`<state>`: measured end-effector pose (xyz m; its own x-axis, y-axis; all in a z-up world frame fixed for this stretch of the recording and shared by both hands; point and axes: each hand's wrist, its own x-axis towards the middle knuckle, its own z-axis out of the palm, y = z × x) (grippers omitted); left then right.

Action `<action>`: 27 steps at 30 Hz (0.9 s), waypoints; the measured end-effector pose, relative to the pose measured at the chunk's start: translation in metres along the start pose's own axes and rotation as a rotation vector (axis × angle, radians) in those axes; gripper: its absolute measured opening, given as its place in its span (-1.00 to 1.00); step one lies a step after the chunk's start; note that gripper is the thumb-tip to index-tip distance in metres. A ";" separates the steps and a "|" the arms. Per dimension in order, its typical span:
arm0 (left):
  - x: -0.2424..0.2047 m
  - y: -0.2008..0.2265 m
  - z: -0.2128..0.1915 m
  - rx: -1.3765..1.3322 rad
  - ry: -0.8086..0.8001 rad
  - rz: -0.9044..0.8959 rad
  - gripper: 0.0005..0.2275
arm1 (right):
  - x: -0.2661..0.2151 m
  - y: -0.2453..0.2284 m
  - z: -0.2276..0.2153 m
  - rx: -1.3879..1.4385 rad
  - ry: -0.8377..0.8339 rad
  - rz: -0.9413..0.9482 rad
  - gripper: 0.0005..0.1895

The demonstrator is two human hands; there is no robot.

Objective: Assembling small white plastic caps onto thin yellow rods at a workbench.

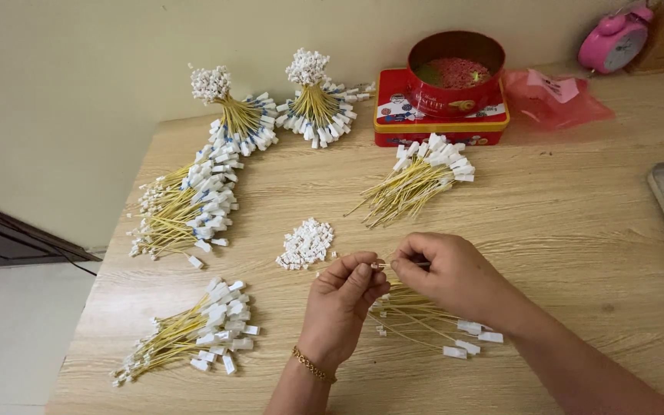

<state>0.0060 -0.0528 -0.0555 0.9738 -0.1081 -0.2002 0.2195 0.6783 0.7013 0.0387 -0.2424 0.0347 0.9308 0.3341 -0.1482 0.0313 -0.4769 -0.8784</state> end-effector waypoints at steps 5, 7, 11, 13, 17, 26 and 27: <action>0.000 -0.002 -0.002 0.005 -0.012 0.000 -0.86 | 0.002 0.003 0.001 -0.021 -0.002 -0.035 -0.80; -0.001 0.000 0.000 -0.001 -0.010 -0.001 -0.86 | 0.002 0.003 0.001 -0.025 -0.004 -0.042 -0.81; 0.000 0.002 0.000 -0.028 0.002 0.002 -0.81 | 0.001 0.002 0.002 -0.036 0.007 -0.032 -0.81; 0.001 0.002 0.000 -0.037 0.021 -0.005 -0.79 | 0.000 0.000 0.001 -0.039 0.011 -0.026 -0.80; 0.000 0.003 0.001 -0.030 -0.011 0.010 -0.78 | 0.000 0.000 0.000 -0.043 0.003 -0.011 -0.80; -0.001 0.005 0.002 0.044 -0.004 0.010 -0.78 | -0.004 -0.004 0.001 -0.190 0.089 -0.116 -0.81; 0.000 0.004 0.001 0.063 -0.002 0.013 -0.78 | -0.005 -0.005 0.001 -0.262 0.118 -0.170 -0.80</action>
<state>0.0067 -0.0506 -0.0514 0.9767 -0.1014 -0.1893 0.2102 0.6324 0.7456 0.0338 -0.2413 0.0392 0.9397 0.3373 0.0573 0.2676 -0.6205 -0.7372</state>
